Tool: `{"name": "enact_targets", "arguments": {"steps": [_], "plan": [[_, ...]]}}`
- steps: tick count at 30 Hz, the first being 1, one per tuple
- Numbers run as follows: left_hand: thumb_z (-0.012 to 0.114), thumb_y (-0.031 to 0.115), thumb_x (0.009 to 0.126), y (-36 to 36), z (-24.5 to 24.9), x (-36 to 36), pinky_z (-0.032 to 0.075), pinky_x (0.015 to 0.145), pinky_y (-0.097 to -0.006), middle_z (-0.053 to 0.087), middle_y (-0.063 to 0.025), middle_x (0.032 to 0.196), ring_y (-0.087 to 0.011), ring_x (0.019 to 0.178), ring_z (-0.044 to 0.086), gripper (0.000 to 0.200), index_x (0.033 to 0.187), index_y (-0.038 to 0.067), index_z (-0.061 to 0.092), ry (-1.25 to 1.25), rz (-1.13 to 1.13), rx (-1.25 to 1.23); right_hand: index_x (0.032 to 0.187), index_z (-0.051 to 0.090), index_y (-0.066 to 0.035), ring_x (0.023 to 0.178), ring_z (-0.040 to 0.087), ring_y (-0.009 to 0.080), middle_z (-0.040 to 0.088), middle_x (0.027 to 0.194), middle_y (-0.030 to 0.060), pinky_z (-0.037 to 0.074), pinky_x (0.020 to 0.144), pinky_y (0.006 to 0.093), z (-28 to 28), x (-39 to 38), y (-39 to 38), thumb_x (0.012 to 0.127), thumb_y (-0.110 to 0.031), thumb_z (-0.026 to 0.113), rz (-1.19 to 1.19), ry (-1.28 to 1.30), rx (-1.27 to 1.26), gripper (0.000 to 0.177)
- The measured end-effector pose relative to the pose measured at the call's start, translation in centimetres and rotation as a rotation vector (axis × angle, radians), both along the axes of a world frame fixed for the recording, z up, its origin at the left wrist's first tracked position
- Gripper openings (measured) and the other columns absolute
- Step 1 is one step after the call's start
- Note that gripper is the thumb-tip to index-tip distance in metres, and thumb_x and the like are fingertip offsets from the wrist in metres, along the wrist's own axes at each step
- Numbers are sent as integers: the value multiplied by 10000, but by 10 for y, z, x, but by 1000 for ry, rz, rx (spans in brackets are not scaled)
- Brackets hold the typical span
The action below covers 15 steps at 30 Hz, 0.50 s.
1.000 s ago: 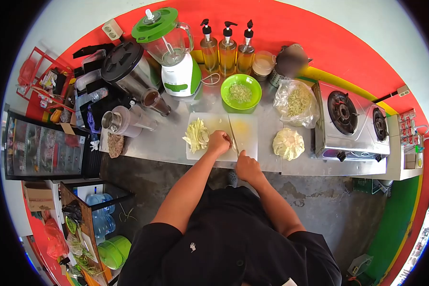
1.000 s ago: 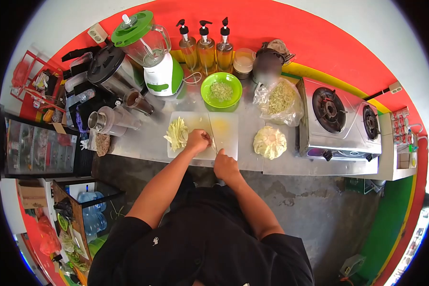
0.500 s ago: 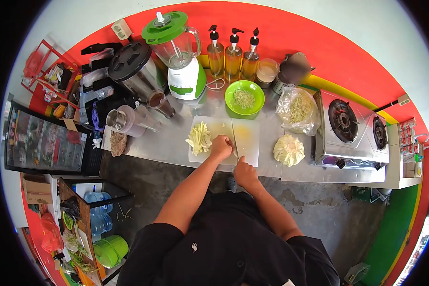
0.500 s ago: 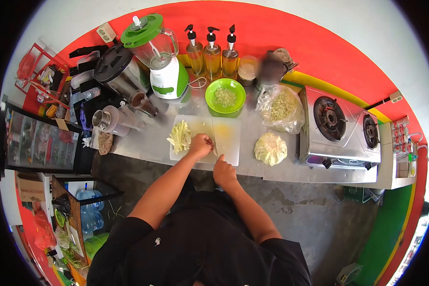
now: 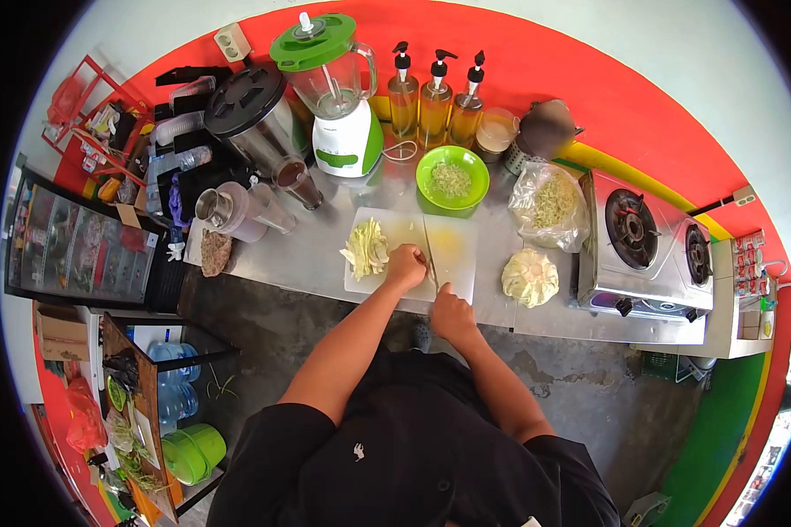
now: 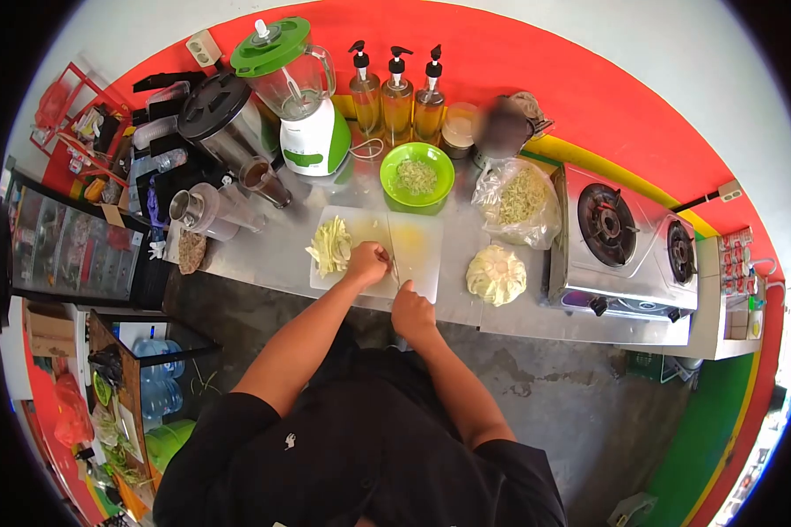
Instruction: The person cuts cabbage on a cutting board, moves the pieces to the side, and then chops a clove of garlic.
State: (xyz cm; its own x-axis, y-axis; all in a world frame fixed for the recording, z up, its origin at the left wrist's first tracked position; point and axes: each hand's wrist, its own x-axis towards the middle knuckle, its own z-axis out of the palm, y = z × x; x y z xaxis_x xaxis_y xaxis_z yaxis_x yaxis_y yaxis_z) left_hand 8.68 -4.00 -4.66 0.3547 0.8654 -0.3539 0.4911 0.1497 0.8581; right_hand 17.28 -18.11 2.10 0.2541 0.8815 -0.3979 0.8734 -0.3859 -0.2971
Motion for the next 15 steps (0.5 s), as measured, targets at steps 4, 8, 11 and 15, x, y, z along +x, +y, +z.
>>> {"name": "enact_targets", "arguments": {"steps": [4,8,11,15], "plan": [[614,-132,758,-2,7,-1,584,604,-304,695,-116,749,-183,687,700,114,813,-43,660,-11,-3,-3,1097,441,55,830,724,403,711,859,244,592,722,450,3,-2,-5,888,-106,564,14,-2,-28,292],[613,-128,756,-3,10,-1,590,608,-310,697,-119,749,-185,691,703,111,814,-47,663,46,-26,90,1092,446,59,860,721,405,708,895,256,588,751,455,-5,-4,3,878,-92,565,-31,11,-1,288],[624,-119,751,-2,0,-1,593,608,-314,700,-125,745,-191,692,706,101,805,-47,669,-5,-35,67,1100,443,65,873,718,408,708,914,258,585,771,456,1,3,4,876,-86,562,-15,11,-8,296],[631,-109,754,-2,2,-2,593,610,-317,700,-130,747,-194,691,707,91,817,-51,664,14,-37,96,1102,446,69,880,717,406,707,922,258,584,779,456,7,-5,0,873,-87,565,-23,0,-38,301]]}}
